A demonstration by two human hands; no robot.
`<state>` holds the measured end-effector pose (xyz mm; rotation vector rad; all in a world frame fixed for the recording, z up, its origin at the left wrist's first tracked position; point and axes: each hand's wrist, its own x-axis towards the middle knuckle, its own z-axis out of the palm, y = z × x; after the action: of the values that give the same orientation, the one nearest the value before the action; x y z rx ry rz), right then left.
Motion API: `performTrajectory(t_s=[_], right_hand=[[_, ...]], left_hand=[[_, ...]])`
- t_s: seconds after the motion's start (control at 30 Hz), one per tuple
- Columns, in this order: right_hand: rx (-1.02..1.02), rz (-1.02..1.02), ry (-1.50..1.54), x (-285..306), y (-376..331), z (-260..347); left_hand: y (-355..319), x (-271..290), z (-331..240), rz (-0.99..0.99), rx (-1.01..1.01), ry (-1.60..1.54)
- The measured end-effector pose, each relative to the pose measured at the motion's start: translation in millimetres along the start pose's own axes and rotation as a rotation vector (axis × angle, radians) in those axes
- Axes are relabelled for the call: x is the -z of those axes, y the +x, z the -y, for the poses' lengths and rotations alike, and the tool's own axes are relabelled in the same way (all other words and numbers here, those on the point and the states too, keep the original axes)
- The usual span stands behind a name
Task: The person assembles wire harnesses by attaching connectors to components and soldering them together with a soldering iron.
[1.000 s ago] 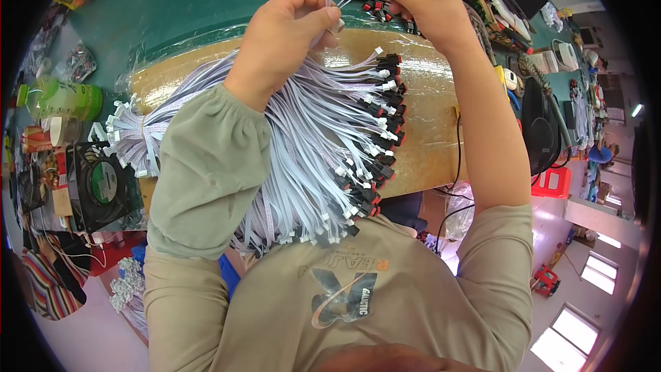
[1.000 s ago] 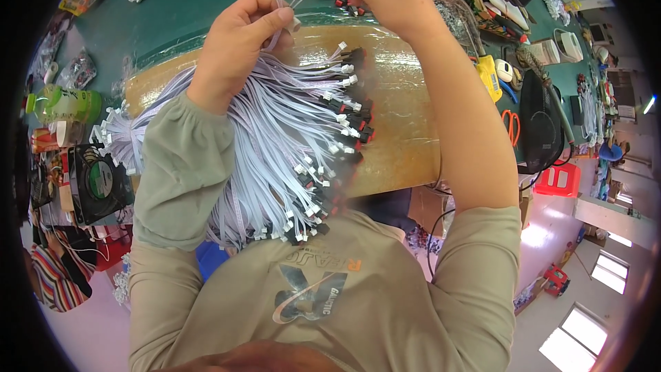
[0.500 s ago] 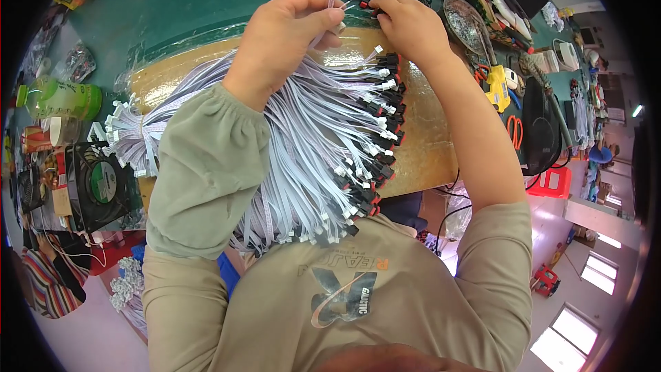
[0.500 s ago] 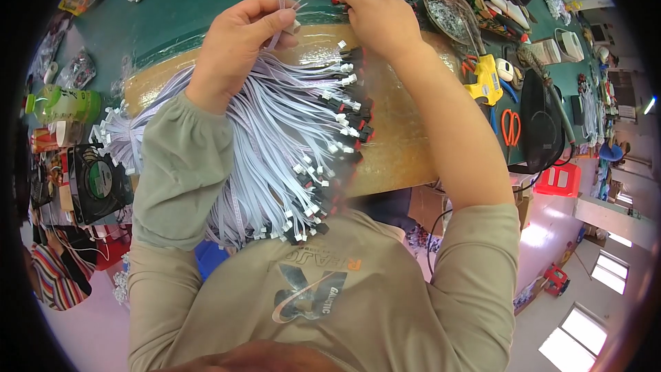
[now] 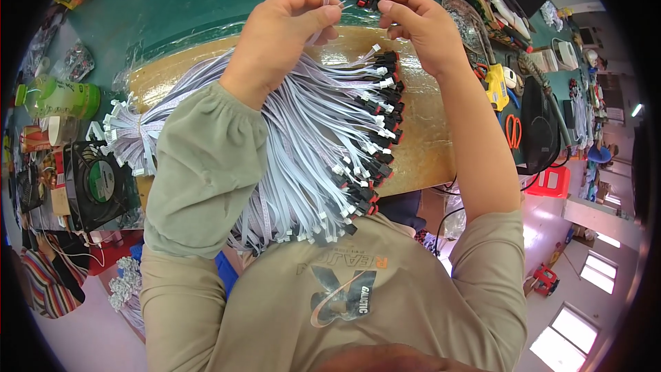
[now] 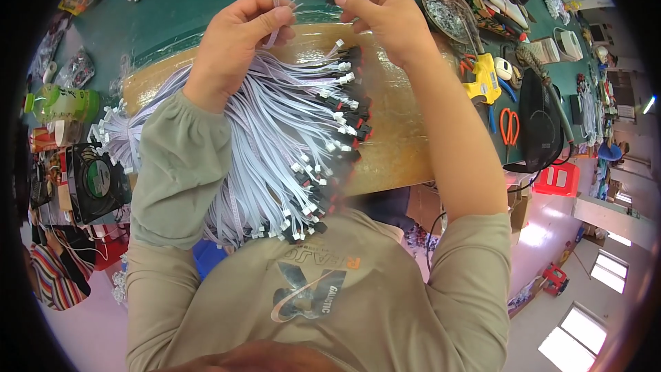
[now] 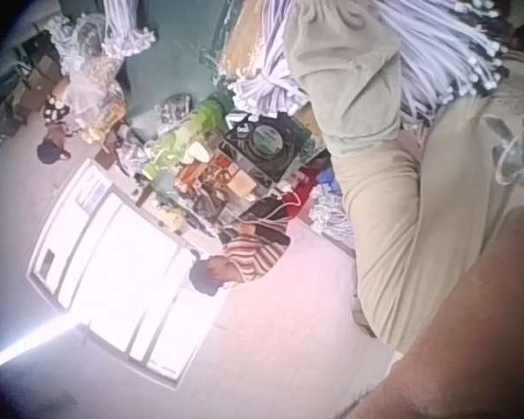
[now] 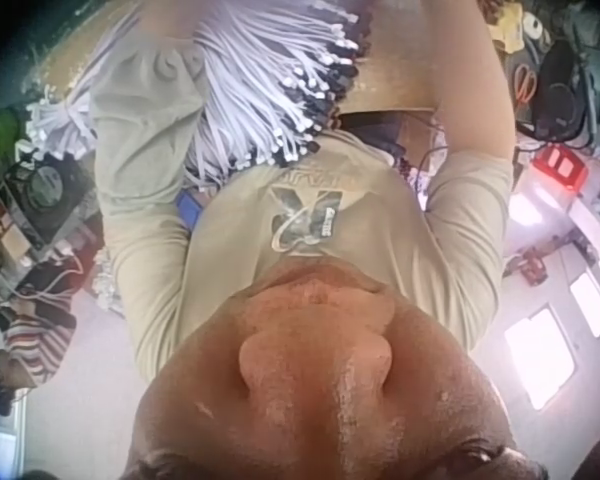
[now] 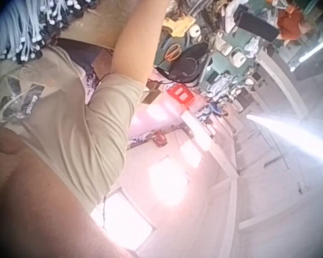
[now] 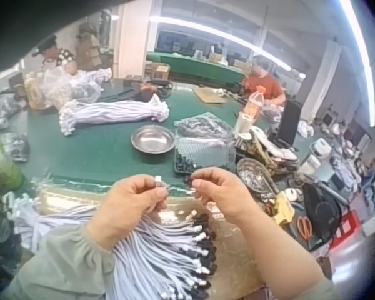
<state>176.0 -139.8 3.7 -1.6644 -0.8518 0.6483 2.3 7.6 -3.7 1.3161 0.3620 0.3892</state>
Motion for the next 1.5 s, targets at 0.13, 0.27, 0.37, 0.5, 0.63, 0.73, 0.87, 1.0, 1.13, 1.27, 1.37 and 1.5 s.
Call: performTrajectory(t_s=[0.13, 0.27, 0.37, 0.5, 0.63, 0.73, 0.87, 1.0, 1.13, 1.27, 1.37, 1.5], right_hand=[[-0.02, 0.086, 0.222, -11, -8, 12], [-0.044, 0.089, 0.383, -18, -10, 16], [-0.089, 0.124, 0.458, -17, -10, 19], [-0.137, 0.083, 0.491, -21, -12, 21], [-0.135, 0.015, 0.451, -32, -16, 24], [-0.107, 0.001, 0.434, -35, -14, 24], [-0.091, 0.008, 0.37, -35, -14, 25], [-0.084, 0.011, 0.381, -36, -14, 25], [-0.072, 0.024, 0.37, -36, -14, 24], [-0.021, 0.045, 0.31, -33, -12, 20], [-0.016, 0.038, 0.285, -33, -13, 21], [-0.012, 0.034, 0.264, -33, -14, 20]], left_hand=[[1, 4, 2, 0.033, -0.005, -0.039], [0, 4, 3, 0.033, -0.015, -0.052], [2, 4, 3, 0.046, -0.035, -0.072], [2, 4, 3, 0.042, -0.063, -0.044], [0, 2, 1, 0.006, -0.068, -0.026], [0, 2, 1, 0.001, -0.08, -0.028], [0, 3, 1, 0.002, -0.096, -0.027], [0, 2, 2, -0.004, -0.111, -0.028], [0, 2, 2, -0.016, -0.103, -0.026], [0, 2, 2, -0.028, -0.104, -0.025], [0, 1, 1, -0.036, -0.091, -0.029], [0, 1, 1, -0.042, -0.09, -0.032]])
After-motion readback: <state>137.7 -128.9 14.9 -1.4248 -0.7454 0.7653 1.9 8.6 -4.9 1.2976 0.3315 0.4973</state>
